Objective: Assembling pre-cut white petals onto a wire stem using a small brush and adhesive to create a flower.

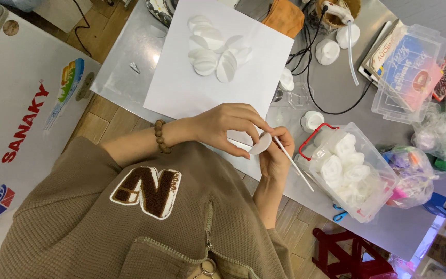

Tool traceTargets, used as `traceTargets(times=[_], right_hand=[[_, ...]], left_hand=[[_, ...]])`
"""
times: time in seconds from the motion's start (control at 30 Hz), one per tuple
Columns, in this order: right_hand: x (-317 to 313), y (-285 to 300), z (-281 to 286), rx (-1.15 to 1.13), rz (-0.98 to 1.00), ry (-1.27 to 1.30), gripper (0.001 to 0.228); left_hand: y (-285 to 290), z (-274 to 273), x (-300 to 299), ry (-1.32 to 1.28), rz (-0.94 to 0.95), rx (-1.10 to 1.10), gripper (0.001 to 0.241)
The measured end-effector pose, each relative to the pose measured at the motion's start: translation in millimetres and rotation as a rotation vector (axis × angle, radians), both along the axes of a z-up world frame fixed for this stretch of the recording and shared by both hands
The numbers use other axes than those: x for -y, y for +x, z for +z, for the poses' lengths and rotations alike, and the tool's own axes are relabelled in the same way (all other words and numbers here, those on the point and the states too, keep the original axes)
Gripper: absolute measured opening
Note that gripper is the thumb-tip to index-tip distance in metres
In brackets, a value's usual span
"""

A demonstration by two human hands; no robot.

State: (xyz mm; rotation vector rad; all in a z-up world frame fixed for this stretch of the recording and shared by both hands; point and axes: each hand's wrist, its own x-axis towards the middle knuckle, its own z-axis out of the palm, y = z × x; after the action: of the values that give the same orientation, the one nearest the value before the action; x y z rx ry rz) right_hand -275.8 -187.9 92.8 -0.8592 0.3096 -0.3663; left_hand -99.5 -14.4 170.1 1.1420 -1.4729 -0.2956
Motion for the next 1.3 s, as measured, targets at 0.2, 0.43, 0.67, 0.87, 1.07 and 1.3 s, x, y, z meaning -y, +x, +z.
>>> traceTargets(times=[0.2,0.43,0.67,0.87,1.07,1.3], right_hand=[[4,0,0,-0.034,-0.008,-0.019,0.007],[-16,-1,56,-0.034,-0.345,-0.764,0.011],[-28,5,79,-0.033,-0.371,-1.453,0.023],[-36,5,83,0.076,-0.322,-1.496,0.022],[-21,-8,64,0.216,-0.393,-1.127,0.026],[-20,-1,62,0.303,-0.541,-0.77,0.045]], left_hand=[[-7,-6,0,0.059,0.011,-0.156,0.026],[-10,-33,6,0.103,-0.146,-0.671,0.027],[-12,-34,11,0.099,-0.319,-0.841,0.032],[-14,-43,11,0.12,-0.272,-0.904,0.038],[-14,-52,13,0.103,-0.297,-1.089,0.05],[-18,-43,15,0.095,-0.372,-1.145,0.053]])
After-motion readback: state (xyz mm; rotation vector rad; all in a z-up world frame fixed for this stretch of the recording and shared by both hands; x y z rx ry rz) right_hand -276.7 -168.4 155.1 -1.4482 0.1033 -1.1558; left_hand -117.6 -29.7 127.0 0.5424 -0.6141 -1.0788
